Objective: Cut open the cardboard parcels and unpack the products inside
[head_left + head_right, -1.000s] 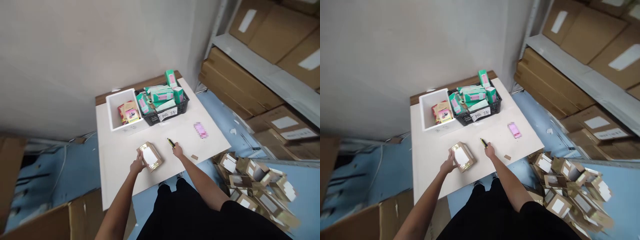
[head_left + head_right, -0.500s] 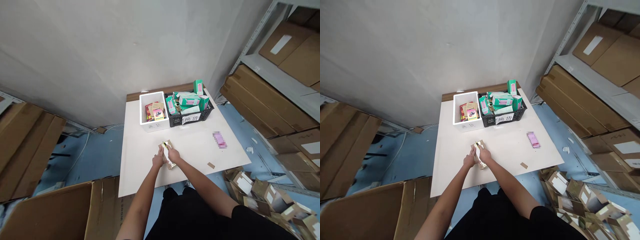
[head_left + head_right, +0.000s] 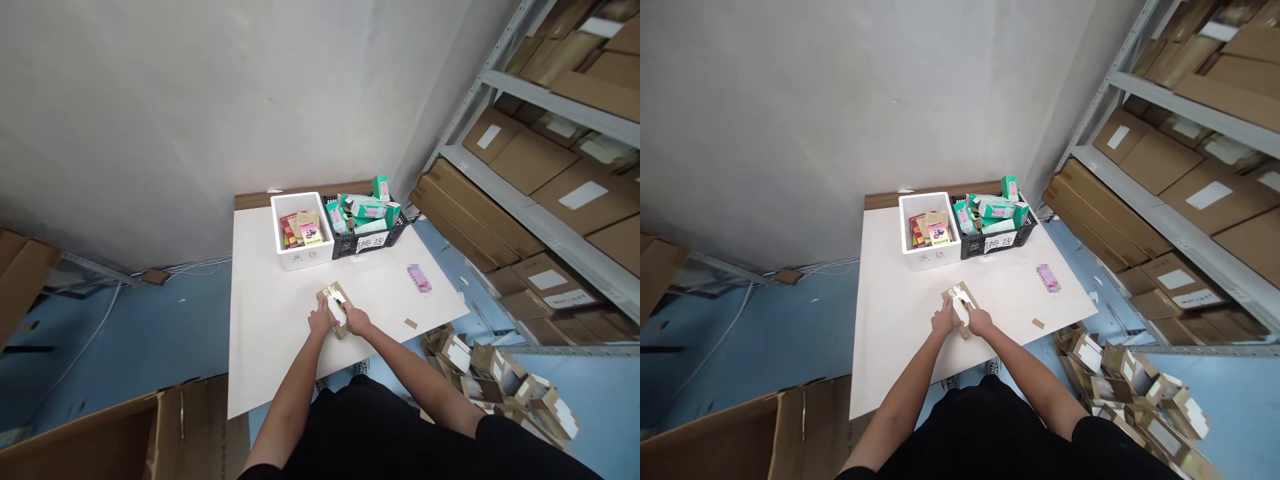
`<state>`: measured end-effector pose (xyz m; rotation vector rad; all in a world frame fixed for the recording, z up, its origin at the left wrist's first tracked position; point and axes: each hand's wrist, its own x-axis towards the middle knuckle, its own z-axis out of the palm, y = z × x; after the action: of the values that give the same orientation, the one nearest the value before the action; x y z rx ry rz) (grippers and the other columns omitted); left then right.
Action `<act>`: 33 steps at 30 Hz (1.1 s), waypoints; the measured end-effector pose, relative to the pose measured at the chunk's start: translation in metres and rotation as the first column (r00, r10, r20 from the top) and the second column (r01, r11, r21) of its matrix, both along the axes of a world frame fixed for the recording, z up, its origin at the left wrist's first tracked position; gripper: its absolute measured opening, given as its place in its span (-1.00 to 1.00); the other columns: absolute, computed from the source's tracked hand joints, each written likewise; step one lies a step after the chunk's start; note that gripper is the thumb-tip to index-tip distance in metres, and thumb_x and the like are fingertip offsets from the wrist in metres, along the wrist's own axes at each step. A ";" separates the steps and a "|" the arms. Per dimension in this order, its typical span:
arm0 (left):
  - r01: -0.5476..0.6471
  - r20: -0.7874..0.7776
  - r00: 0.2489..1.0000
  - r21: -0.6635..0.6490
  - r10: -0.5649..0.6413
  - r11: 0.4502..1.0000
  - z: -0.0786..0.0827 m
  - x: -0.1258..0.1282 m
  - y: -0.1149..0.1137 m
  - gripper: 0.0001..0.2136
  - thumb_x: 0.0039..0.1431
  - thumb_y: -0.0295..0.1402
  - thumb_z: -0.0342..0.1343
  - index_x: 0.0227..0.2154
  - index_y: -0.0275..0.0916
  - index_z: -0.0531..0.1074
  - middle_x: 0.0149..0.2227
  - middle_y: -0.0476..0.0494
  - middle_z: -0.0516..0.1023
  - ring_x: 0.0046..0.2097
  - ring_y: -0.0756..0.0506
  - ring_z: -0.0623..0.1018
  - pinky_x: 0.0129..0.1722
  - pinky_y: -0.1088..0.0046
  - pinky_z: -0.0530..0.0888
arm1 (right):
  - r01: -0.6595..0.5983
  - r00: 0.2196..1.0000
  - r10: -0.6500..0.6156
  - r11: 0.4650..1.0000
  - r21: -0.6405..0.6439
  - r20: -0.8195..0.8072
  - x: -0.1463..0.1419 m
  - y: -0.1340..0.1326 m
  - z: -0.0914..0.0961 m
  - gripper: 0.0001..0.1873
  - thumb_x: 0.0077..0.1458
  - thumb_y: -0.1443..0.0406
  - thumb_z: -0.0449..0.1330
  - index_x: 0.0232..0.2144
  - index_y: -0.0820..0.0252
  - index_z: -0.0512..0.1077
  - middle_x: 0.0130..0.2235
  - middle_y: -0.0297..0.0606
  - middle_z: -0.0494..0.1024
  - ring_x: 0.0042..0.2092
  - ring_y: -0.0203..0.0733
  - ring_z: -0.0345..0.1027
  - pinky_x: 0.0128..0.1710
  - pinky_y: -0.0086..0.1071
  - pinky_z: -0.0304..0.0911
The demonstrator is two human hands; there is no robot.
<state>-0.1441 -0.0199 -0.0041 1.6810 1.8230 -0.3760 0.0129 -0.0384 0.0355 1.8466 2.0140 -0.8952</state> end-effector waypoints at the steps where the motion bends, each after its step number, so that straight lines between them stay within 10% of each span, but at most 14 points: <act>1: 0.016 0.001 1.000 0.012 -0.016 1.000 0.001 -0.001 0.000 0.12 0.07 0.04 0.33 0.54 0.18 -0.31 0.60 -0.05 -0.37 0.30 -0.40 0.41 0.13 0.11 0.49 | 0.003 1.000 -0.003 1.000 0.000 0.005 0.003 -0.006 0.004 -0.26 0.23 0.29 0.26 0.39 0.02 0.15 0.04 -0.05 0.63 0.03 0.07 0.56 -0.13 -0.30 0.29; 13: 0.111 0.011 0.994 0.083 -0.112 0.990 -0.007 -0.005 0.004 0.11 0.08 0.12 0.27 0.55 0.07 -0.26 0.60 -0.14 -0.33 0.30 -0.47 0.37 0.14 0.02 0.47 | 0.031 0.995 -0.025 0.997 -0.065 0.094 0.054 -0.088 0.027 -0.34 0.06 0.45 0.24 0.22 0.01 0.36 -0.07 0.00 0.66 -0.07 0.17 0.58 -0.23 -0.27 0.28; 19: 0.188 0.013 0.982 0.101 -0.190 0.977 -0.010 -0.004 0.003 -0.06 0.19 0.16 0.15 0.54 0.14 -0.14 0.60 -0.16 -0.29 0.26 -0.45 0.43 0.13 0.02 0.46 | 0.392 0.919 -0.387 0.916 0.086 -0.075 0.088 -0.110 0.003 -0.34 0.34 0.34 0.04 0.43 0.05 0.05 -0.06 -0.12 0.66 -0.02 0.02 0.57 -0.08 -0.30 0.29; 25: 0.176 -0.065 0.983 0.084 -0.170 0.981 -0.004 0.012 -0.003 -0.05 0.17 0.14 0.20 0.53 -0.02 -0.04 0.58 -0.39 -0.20 0.31 -0.46 0.40 0.17 0.05 0.44 | 0.678 0.730 -0.646 0.726 0.114 -0.224 0.040 -0.073 -0.042 -0.25 0.45 0.02 -0.02 0.50 0.15 -0.14 0.14 -0.04 0.58 0.12 0.04 0.55 0.01 -0.26 0.37; 33: 0.119 -0.167 0.982 0.150 -0.093 0.982 -0.014 -0.007 -0.051 -0.13 0.32 0.18 0.04 0.50 -0.26 0.06 0.45 -0.66 0.13 0.33 -0.50 0.38 0.13 0.07 0.46 | 0.610 0.790 -0.593 0.784 0.111 -0.153 -0.002 -0.001 -0.052 -0.09 0.26 0.13 0.33 0.48 0.09 -0.02 0.12 -0.05 0.61 0.15 0.04 0.52 0.03 -0.27 0.34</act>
<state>-0.1513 -0.0712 -0.0179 1.9118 1.9265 -0.4304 0.0114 -0.0393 -0.0165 2.6645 1.5784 -1.0287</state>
